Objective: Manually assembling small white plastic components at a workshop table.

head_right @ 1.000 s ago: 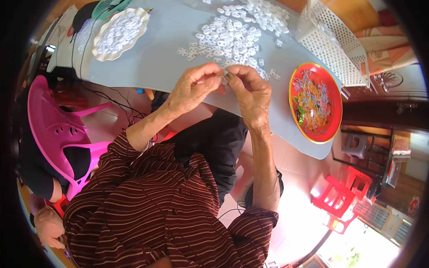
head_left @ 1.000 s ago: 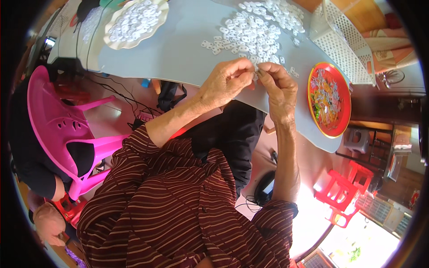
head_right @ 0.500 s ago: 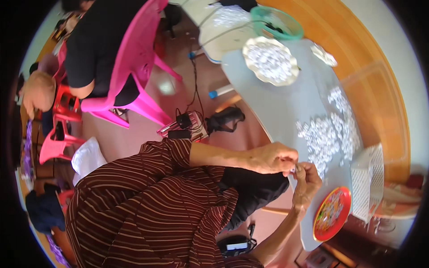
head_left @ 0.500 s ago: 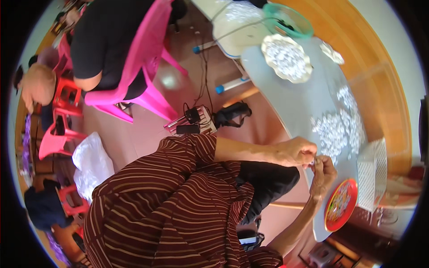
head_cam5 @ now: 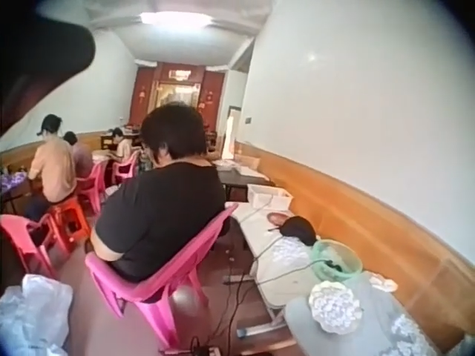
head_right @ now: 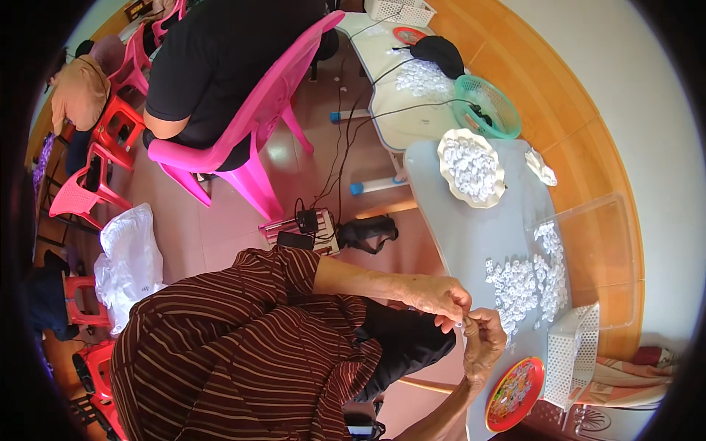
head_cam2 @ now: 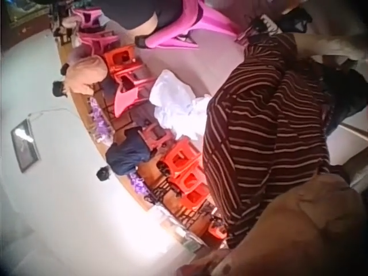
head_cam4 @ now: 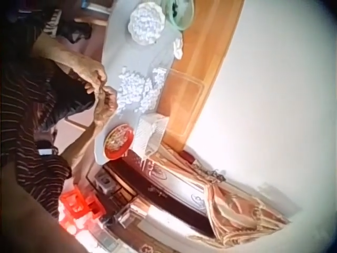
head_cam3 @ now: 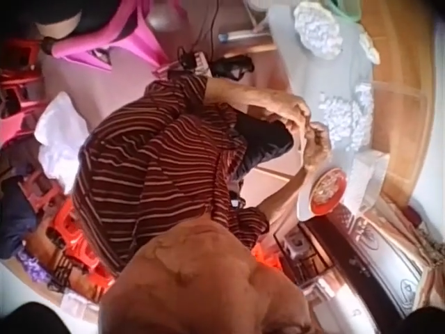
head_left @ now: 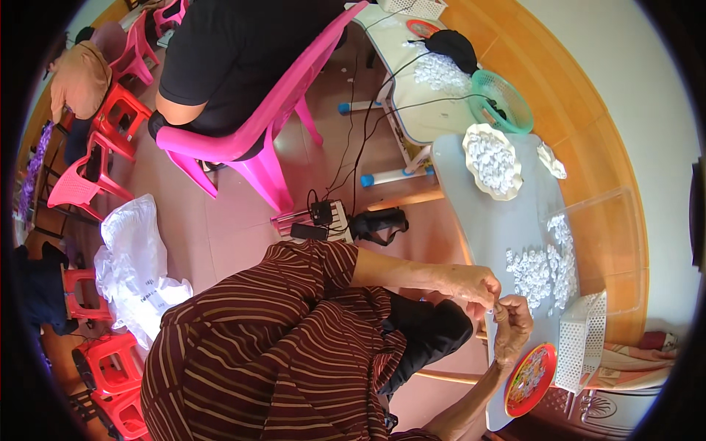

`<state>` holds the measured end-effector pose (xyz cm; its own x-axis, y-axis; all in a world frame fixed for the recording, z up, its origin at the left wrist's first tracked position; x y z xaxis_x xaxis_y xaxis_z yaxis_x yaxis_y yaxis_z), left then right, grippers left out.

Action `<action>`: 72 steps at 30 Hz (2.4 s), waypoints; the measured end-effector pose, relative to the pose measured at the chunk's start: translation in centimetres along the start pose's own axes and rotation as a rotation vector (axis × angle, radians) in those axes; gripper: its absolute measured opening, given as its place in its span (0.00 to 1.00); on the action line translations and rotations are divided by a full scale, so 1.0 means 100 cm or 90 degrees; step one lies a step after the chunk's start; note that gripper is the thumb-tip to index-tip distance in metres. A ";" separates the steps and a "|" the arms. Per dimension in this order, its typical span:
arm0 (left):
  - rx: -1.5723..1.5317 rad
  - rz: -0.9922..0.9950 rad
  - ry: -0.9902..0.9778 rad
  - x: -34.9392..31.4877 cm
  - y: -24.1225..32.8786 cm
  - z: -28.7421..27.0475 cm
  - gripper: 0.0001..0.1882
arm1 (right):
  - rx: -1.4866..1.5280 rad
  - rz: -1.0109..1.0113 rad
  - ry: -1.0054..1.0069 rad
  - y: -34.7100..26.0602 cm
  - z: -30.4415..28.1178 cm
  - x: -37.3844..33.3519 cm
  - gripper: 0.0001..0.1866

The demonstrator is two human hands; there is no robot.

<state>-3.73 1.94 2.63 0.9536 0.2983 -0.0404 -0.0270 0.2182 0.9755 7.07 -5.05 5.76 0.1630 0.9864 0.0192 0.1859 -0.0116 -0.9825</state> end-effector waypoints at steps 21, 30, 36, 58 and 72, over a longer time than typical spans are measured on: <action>-0.260 0.103 0.182 0.010 0.000 -0.015 0.09 | 0.016 -0.103 0.192 -0.002 0.003 0.033 0.12; 0.125 0.345 0.231 0.007 0.030 -0.014 0.03 | -0.031 -0.115 0.217 -0.007 0.002 0.025 0.16; 0.085 0.234 0.176 0.018 0.012 -0.019 0.05 | 0.078 -0.093 0.211 0.015 0.003 0.024 0.15; -0.056 0.051 -0.053 0.065 -0.015 0.032 0.07 | -0.032 -0.002 0.143 0.017 -0.067 -0.023 0.06; 0.092 0.079 -0.001 0.069 -0.021 0.025 0.08 | 0.059 -0.020 0.257 0.036 -0.063 -0.025 0.09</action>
<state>3.67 1.25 0.89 0.9463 0.3127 0.0827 -0.1015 0.0442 0.9939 13.43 -8.63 3.35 0.5285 0.8428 0.1021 0.1118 0.0501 -0.9925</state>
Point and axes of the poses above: each hand's wrist, its own x-axis towards the middle knuckle, its own z-axis out of the palm, y = z × x, the point moved 6 cm from there along x, towards the middle knuckle, and after that the axes turned 3 degrees about x, right-handed, at the moved point
